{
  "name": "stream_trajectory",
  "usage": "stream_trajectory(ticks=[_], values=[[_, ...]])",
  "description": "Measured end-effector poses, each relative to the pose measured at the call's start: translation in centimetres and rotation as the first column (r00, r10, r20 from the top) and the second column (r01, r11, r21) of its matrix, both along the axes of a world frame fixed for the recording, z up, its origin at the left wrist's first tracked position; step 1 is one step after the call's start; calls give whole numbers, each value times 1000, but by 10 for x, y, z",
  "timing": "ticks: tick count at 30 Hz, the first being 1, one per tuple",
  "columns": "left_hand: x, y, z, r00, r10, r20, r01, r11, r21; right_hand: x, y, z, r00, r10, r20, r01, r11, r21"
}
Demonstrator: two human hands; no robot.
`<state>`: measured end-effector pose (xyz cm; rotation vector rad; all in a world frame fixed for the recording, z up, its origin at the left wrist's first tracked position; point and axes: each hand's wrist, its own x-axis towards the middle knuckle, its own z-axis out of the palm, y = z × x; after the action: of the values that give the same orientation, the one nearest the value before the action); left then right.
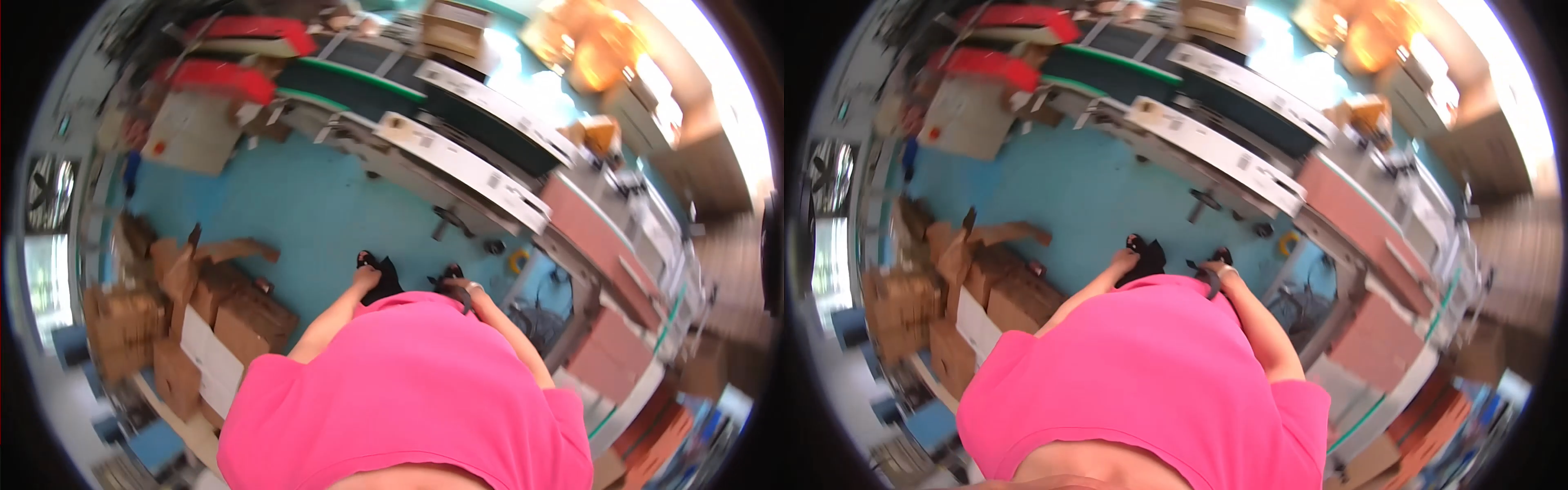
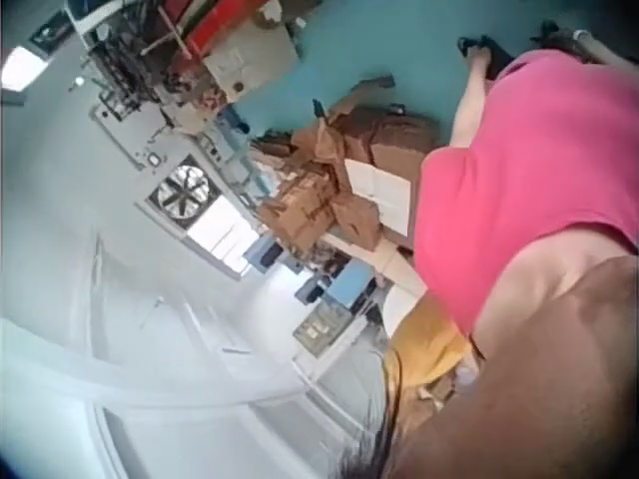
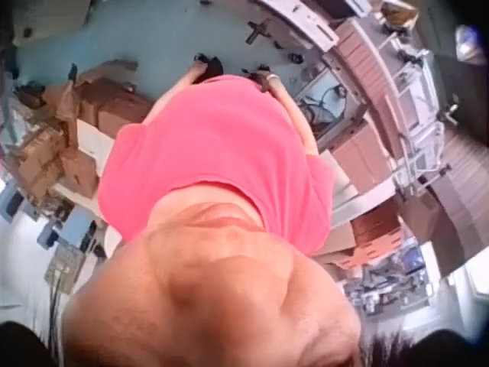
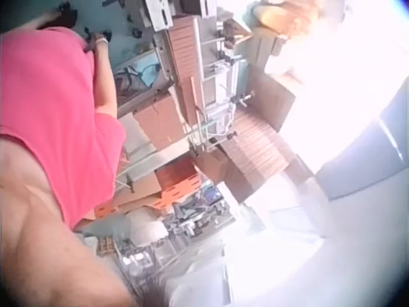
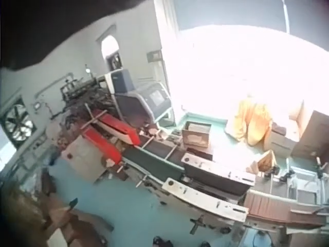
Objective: Moving packaging materials and organizing product boxes on a manufacturing line.
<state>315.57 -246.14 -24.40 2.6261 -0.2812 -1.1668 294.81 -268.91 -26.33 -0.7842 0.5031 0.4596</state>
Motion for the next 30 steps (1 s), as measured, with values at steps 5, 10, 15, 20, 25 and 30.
stream_trajectory(ticks=[5,10,15,20,25,30], values=[[19,55,-4,976,219,-5,-219,972,-85,45,27,-72,860,505,73,-385,736,-557],[60,124,-23,941,340,2,-335,929,-155,150,78,72,627,759,-178,-480,195,-855],[118,190,-23,788,541,-294,-601,780,-177,244,136,68,431,888,-163,-511,92,-855],[150,272,-40,431,850,-304,-902,413,-123,347,213,118,338,896,-288,-497,-90,-863],[142,314,-89,484,826,-289,-870,490,-57,378,234,30,117,976,-185,-428,-119,-896],[163,301,-61,462,786,-412,-870,492,-36,437,240,84,118,948,-294,-504,-198,-841]])
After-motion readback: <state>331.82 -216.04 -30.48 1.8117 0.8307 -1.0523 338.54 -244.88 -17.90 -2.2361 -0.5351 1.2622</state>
